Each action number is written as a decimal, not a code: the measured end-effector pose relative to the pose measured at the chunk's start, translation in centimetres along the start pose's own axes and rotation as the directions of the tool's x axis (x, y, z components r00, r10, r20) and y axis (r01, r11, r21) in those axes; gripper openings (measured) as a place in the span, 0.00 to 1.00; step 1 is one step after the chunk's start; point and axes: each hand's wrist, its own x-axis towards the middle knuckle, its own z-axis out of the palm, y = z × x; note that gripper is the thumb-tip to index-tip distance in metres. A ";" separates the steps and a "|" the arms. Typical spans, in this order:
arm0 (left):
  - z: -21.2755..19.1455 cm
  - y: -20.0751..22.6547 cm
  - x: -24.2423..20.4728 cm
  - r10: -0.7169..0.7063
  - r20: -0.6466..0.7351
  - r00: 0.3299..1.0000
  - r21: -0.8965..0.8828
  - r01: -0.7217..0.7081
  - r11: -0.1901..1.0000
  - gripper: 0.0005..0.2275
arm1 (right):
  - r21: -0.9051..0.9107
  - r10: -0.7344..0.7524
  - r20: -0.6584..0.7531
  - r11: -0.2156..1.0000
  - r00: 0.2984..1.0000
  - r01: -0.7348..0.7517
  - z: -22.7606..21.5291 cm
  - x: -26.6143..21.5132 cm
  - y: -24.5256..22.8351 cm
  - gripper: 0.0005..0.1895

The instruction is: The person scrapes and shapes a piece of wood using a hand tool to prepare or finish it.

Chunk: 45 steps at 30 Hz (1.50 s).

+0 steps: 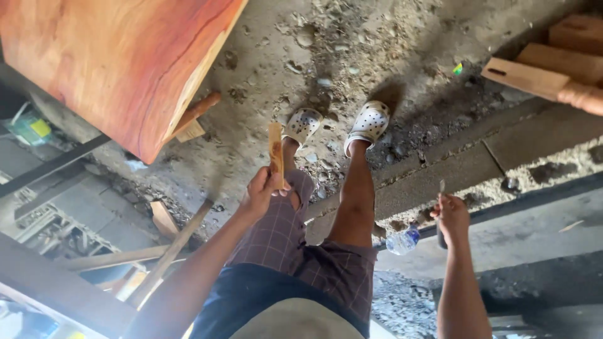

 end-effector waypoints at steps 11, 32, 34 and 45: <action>-12.5 -5.4 -5.2 -0.167 -0.642 0.748 -0.334 -0.076 0.940 0.20 | -0.617 -0.423 0.102 0.683 0.900 0.391 2.9 4.0 -29.9 0.17; -16.3 11.2 6.3 0.260 -0.418 0.871 -0.110 -0.333 0.936 0.08 | 0.018 -0.610 0.227 0.782 0.759 0.623 26.0 -6.5 -45.9 0.10; -12.7 10.7 5.5 0.188 -0.421 0.887 -0.088 -0.246 0.965 0.08 | 0.220 -0.707 0.268 0.707 0.655 0.672 25.1 -5.8 -43.5 0.14; -0.7 8.0 24.5 0.607 -0.016 0.795 0.230 -0.588 0.776 0.09 | 0.617 -0.821 -0.169 0.342 0.545 0.708 24.9 12.0 -33.3 0.13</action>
